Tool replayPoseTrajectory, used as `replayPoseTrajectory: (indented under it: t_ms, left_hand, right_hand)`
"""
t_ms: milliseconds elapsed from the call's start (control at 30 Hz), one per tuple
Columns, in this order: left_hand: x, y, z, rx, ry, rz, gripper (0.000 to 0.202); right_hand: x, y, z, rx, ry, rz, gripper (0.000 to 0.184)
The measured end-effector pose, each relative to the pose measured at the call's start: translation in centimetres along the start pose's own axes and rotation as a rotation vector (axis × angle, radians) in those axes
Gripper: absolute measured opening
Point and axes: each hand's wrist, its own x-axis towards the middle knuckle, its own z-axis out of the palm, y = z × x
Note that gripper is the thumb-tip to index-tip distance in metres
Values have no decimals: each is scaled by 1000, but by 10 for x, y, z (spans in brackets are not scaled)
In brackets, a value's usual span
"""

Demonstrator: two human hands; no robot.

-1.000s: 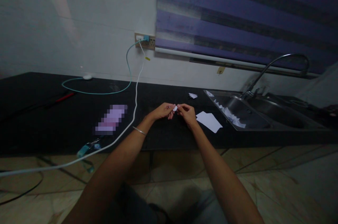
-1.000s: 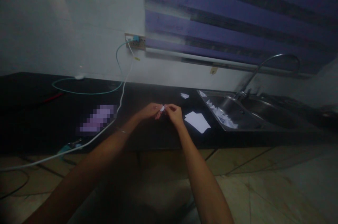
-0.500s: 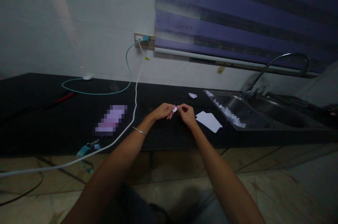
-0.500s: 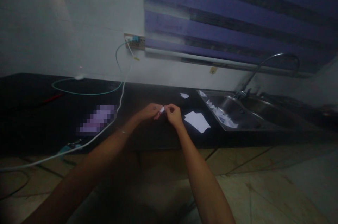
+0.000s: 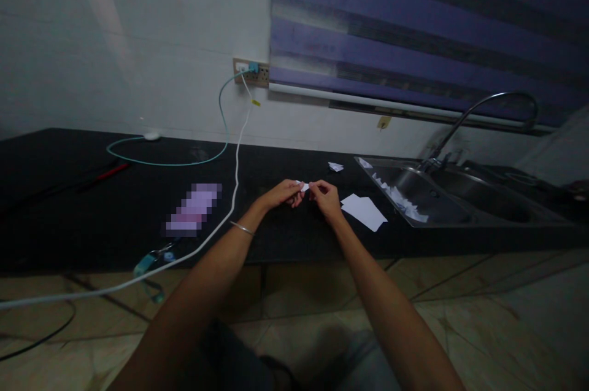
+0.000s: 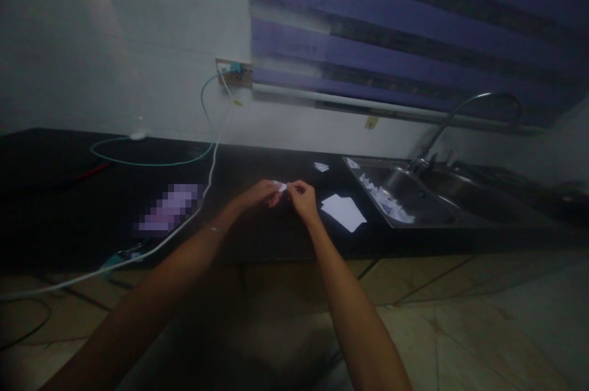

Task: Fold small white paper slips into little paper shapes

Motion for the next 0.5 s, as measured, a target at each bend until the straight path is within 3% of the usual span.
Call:
replayPoseTrajectory:
  t_ms: [167, 300, 500]
  left_hand:
    - [1, 0, 2, 116, 54, 36, 68]
    - [-1, -2, 2, 228, 69, 99, 66]
    - [0, -6, 4, 287, 36, 85, 67]
  right_hand:
    - [-1, 1, 1, 38, -110, 62, 30]
    - [-3, -1, 3, -34, -233, 41, 38]
    - [-2, 2, 0, -28, -268, -20, 37]
